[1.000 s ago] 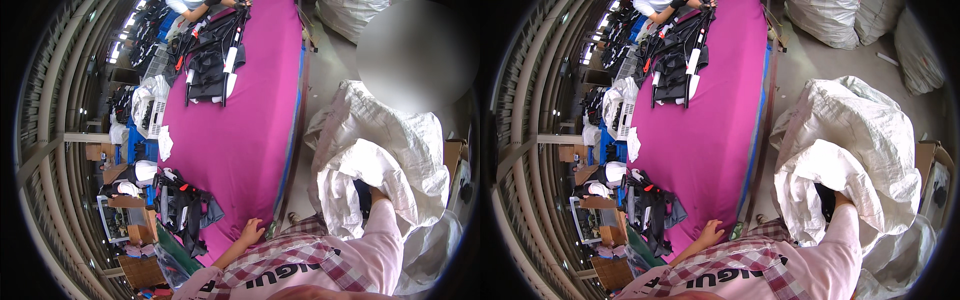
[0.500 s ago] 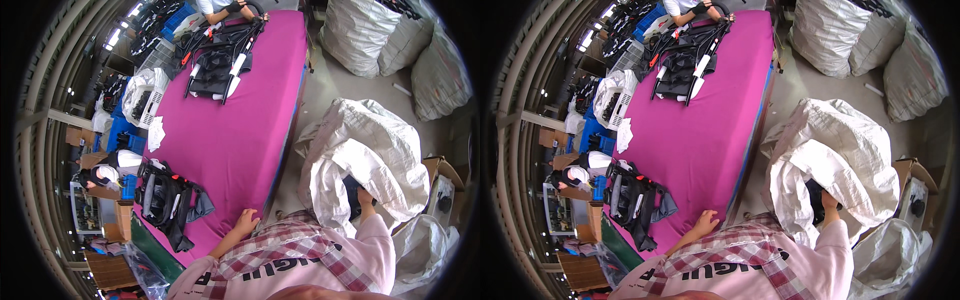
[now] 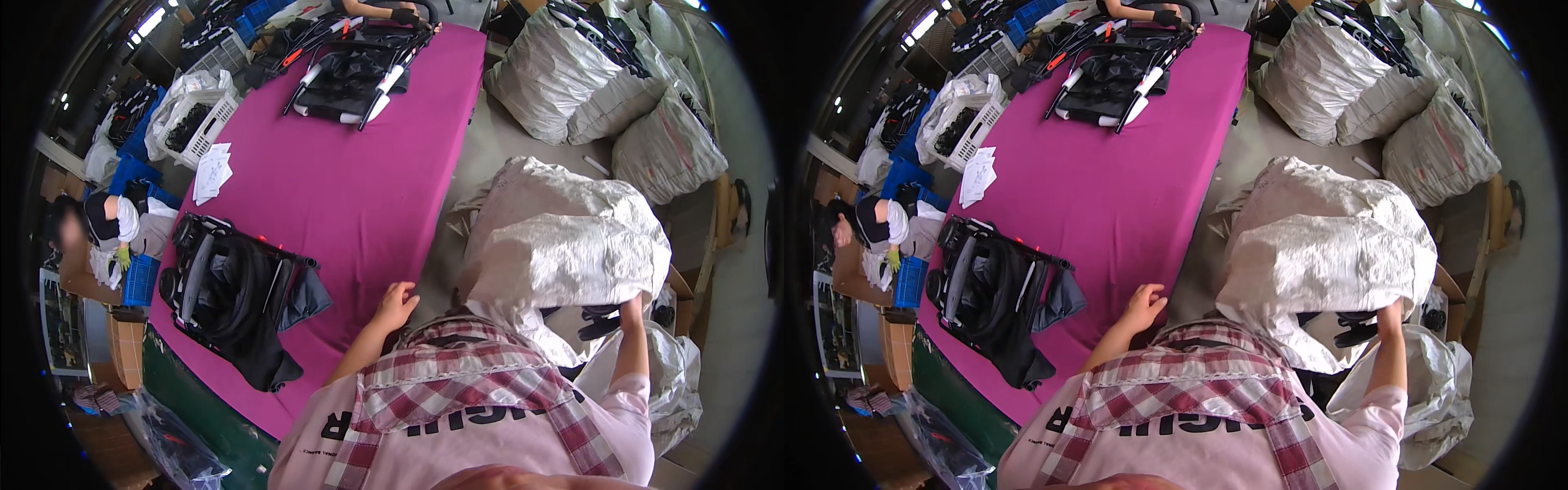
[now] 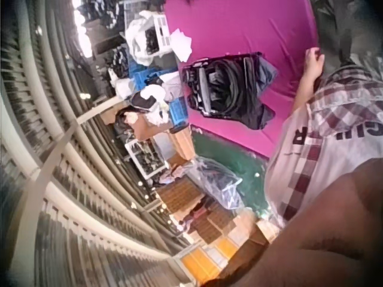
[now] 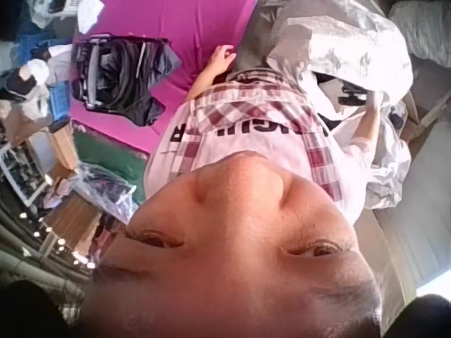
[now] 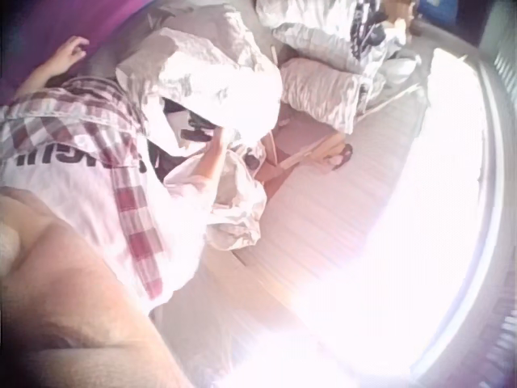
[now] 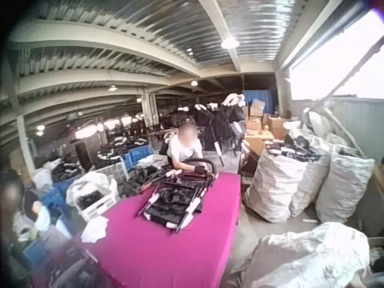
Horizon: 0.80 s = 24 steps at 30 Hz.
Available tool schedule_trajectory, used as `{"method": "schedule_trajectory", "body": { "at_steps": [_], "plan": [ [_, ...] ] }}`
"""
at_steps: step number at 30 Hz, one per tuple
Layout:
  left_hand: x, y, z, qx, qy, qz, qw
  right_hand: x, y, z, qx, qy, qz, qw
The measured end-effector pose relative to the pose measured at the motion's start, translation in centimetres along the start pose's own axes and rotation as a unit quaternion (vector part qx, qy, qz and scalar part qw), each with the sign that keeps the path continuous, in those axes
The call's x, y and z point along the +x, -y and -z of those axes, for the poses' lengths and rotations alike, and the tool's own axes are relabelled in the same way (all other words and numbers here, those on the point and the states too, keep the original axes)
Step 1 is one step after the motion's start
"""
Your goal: The person unpacks a folded stroller from a plastic bag and assembles it on a pink-covered table. They attach a black fabric seat cover, secure straps, and place a black carrying bag onto the stroller frame. The person repeats this process for a second stroller, handling plastic bags, fabric covers, and stroller frames.
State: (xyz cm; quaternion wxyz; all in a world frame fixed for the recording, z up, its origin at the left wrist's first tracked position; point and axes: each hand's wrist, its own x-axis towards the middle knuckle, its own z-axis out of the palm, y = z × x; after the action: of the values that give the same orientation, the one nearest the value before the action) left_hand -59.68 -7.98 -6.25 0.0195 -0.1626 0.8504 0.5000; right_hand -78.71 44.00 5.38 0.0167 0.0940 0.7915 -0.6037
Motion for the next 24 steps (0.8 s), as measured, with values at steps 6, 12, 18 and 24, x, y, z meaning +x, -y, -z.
{"method": "schedule_trajectory", "body": {
  "at_steps": [6,12,18,24],
  "plan": [
    [-0.9,-0.1,1.7,-0.062,0.007,-0.041,0.997,-9.4,4.6,-0.1,-0.128,0.058,-0.166,0.976],
    [-1.9,-1.6,4.0,-0.128,0.046,-0.045,0.990,-15.0,15.9,-5.8,0.120,0.097,-0.051,0.987],
    [-1.1,-11.2,7.3,-0.509,0.164,-0.093,0.840,-13.2,22.9,-17.1,0.279,0.417,0.054,0.863],
    [-3.4,-11.4,9.3,-0.575,0.175,-0.128,0.789,-13.3,18.9,-30.9,0.221,0.670,-0.101,0.702]
  ]
}}
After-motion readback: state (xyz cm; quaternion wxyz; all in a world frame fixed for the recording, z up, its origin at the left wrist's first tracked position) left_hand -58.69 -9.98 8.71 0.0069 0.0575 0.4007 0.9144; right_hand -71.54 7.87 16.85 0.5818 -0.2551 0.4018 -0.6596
